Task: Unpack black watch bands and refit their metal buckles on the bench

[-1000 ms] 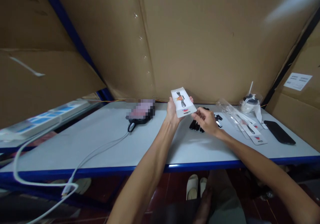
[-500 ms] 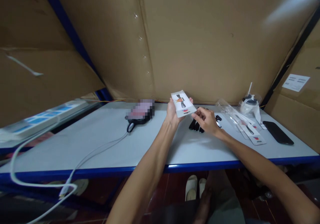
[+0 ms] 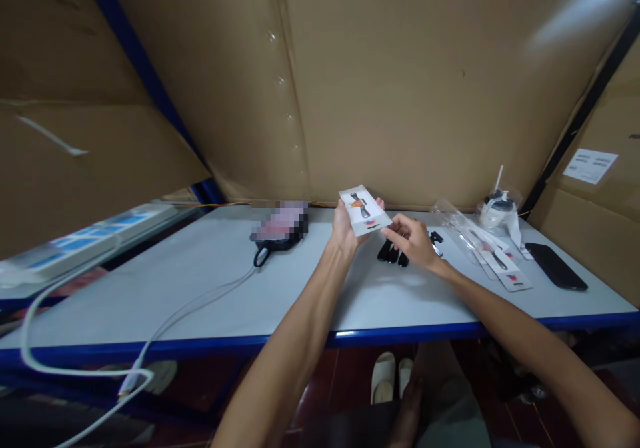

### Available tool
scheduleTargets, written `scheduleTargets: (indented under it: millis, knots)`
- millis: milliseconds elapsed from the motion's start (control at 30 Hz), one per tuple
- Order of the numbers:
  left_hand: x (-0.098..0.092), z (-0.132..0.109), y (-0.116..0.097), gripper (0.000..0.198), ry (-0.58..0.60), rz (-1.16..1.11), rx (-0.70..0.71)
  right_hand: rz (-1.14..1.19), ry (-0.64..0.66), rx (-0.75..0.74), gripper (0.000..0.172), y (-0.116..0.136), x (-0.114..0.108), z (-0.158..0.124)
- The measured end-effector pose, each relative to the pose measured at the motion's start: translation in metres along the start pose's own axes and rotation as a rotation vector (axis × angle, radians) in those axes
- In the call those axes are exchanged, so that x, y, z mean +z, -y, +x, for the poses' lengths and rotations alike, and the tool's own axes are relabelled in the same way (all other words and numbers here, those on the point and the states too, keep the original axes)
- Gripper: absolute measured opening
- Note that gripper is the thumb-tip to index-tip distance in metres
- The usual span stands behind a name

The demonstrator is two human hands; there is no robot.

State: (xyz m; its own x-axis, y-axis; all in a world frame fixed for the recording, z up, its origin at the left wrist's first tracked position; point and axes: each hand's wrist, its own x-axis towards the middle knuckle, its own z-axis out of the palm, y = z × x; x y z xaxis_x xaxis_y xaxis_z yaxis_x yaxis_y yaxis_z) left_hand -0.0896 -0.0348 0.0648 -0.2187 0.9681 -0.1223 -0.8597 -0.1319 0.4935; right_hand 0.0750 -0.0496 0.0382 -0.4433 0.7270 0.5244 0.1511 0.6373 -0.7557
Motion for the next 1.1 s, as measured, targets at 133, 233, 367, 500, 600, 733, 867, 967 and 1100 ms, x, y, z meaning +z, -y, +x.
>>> scheduleTargets:
  millis: [133,233,367,500,600,733,867,967,1100]
  knots:
    - [0.002,-0.003,-0.002,0.054,-0.013,0.004,-0.034,0.089,0.04,0.041,0.033,-0.001,0.0,0.001]
    - [0.003,-0.005,-0.003,0.055,-0.022,0.004,-0.044,0.118,0.054,0.034,0.032,0.001,0.0,0.001]
    - [0.002,-0.004,-0.003,0.055,-0.031,-0.059,-0.07,0.135,0.044,0.029,0.029,0.003,0.0,0.0]
    - [0.0,-0.002,-0.003,0.054,-0.037,-0.119,-0.095,0.166,0.044,0.046,0.027,0.005,0.0,0.0]
    - [0.001,-0.003,-0.002,0.053,-0.041,-0.133,-0.088,0.21,0.044,0.089,0.027,0.006,0.001,0.001]
    - [0.004,-0.007,-0.001,0.058,-0.053,-0.129,-0.079,0.273,-0.006,0.227,0.021,0.007,0.004,0.001]
    - [0.007,-0.01,-0.001,0.061,-0.053,-0.148,-0.073,0.282,-0.101,0.339,0.019,0.007,0.011,-0.001]
    - [0.006,-0.008,0.002,0.058,-0.06,-0.137,-0.064,0.154,-0.257,0.23,0.023,0.003,0.014,-0.002]
    - [0.0,0.001,0.008,0.051,-0.062,-0.117,-0.022,-0.039,-0.308,0.065,0.024,-0.004,0.013,-0.003]
